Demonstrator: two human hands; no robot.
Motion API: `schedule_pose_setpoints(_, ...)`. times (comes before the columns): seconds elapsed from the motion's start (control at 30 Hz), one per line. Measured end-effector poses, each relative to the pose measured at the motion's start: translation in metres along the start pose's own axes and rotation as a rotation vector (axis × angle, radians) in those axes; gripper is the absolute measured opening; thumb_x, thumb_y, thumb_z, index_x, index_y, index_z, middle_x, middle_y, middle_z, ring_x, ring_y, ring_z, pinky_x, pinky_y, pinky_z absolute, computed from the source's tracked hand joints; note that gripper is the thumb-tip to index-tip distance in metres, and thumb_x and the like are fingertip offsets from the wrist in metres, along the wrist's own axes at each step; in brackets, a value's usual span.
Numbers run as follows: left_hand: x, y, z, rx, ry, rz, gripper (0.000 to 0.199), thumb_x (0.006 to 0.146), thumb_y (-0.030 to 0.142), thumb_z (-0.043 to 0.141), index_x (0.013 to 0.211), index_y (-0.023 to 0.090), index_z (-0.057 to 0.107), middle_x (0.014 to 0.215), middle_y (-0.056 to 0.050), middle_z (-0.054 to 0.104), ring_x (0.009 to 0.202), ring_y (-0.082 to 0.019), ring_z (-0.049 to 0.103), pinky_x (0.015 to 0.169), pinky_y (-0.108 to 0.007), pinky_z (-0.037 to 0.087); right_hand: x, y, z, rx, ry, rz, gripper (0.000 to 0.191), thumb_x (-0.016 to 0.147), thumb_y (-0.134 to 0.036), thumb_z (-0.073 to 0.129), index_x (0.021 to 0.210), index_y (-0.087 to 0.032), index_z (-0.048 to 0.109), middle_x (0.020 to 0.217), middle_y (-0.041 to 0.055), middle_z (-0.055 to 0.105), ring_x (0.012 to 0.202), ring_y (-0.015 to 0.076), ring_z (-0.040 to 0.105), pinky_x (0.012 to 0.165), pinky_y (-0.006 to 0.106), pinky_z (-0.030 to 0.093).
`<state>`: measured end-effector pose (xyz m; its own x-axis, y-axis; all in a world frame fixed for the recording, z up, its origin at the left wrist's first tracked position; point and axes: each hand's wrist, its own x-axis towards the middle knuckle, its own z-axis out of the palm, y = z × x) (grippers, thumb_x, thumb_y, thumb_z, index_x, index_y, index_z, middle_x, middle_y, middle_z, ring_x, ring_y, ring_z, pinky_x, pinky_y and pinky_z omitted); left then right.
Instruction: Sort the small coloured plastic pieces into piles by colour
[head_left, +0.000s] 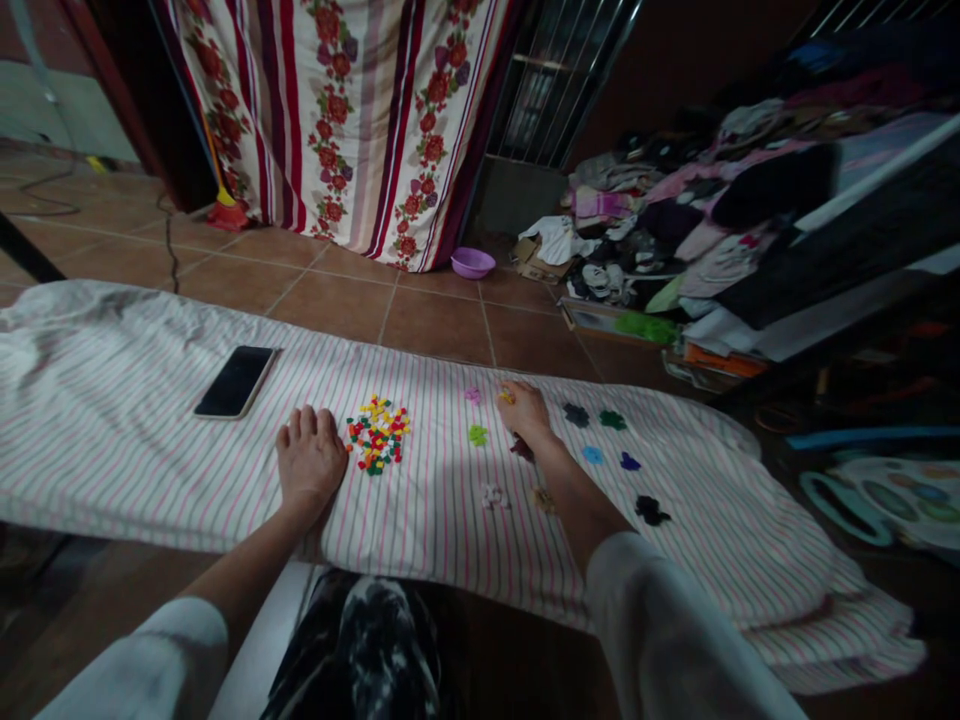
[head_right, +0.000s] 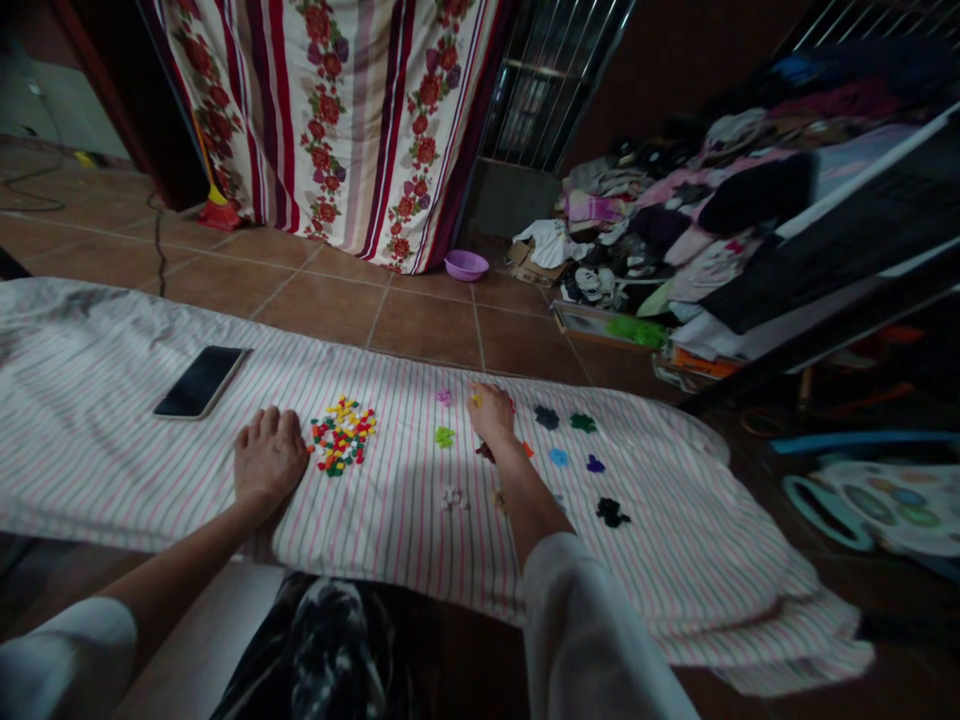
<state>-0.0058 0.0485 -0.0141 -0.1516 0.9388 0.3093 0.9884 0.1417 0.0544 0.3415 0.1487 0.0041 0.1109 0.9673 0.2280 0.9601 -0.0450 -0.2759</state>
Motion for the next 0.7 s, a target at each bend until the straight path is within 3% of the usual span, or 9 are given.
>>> schedule_pose_setpoints(0.17, 0.000, -0.001, 0.000, -0.006, -0.020, 0.007, 0.041, 0.091, 0.026, 0.034, 0.124, 0.012, 0.054, 0.139, -0.020, 0.051, 0.133, -0.033, 0.042, 0.106, -0.047, 0.032, 0.002, -0.035, -0.008, 0.075, 0.010, -0.100, 0.032, 0.087, -0.018, 0.053, 0.113, -0.021, 0.071, 0.116, 0.0070, 0.070, 0.105, 0.0209, 0.061, 0.097, 0.032, 0.043)
schedule_pose_setpoints(0.37, 0.001, 0.000, -0.003, -0.059, -0.019, -0.003, 0.041, 0.089, 0.023, 0.036, 0.123, 0.009, 0.054, 0.139, -0.023, 0.050, 0.134, -0.035, 0.041, 0.107, -0.047, 0.032, -0.007, -0.114, 0.004, 0.214, -0.129, -0.381, 0.027, 0.088, -0.016, 0.054, 0.105, -0.021, 0.074, 0.105, 0.0052, 0.073, 0.100, 0.0181, 0.063, 0.094, 0.029, 0.043)
schedule_pose_setpoints(0.5, 0.002, -0.001, -0.005, -0.115, -0.023, 0.003, 0.040, 0.088, 0.023, 0.037, 0.121, 0.009, 0.056, 0.137, -0.023, 0.051, 0.134, -0.034, 0.040, 0.107, -0.047, 0.034, -0.016, -0.157, 0.017, 0.241, -0.253, -0.518, 0.027, 0.087, -0.013, 0.055, 0.106, -0.020, 0.073, 0.109, 0.0059, 0.073, 0.103, 0.0175, 0.063, 0.097, 0.029, 0.040)
schedule_pose_setpoints(0.7, 0.002, -0.001, -0.005, -0.112, -0.014, 0.009, 0.039, 0.088, 0.025, 0.040, 0.120, 0.009, 0.056, 0.137, -0.022, 0.051, 0.134, -0.036, 0.040, 0.106, -0.049, 0.035, -0.016, -0.182, 0.036, 0.117, -0.350, -0.561, 0.031, 0.085, -0.008, 0.053, 0.107, -0.019, 0.072, 0.111, 0.0071, 0.072, 0.105, 0.0183, 0.060, 0.099, 0.028, 0.037)
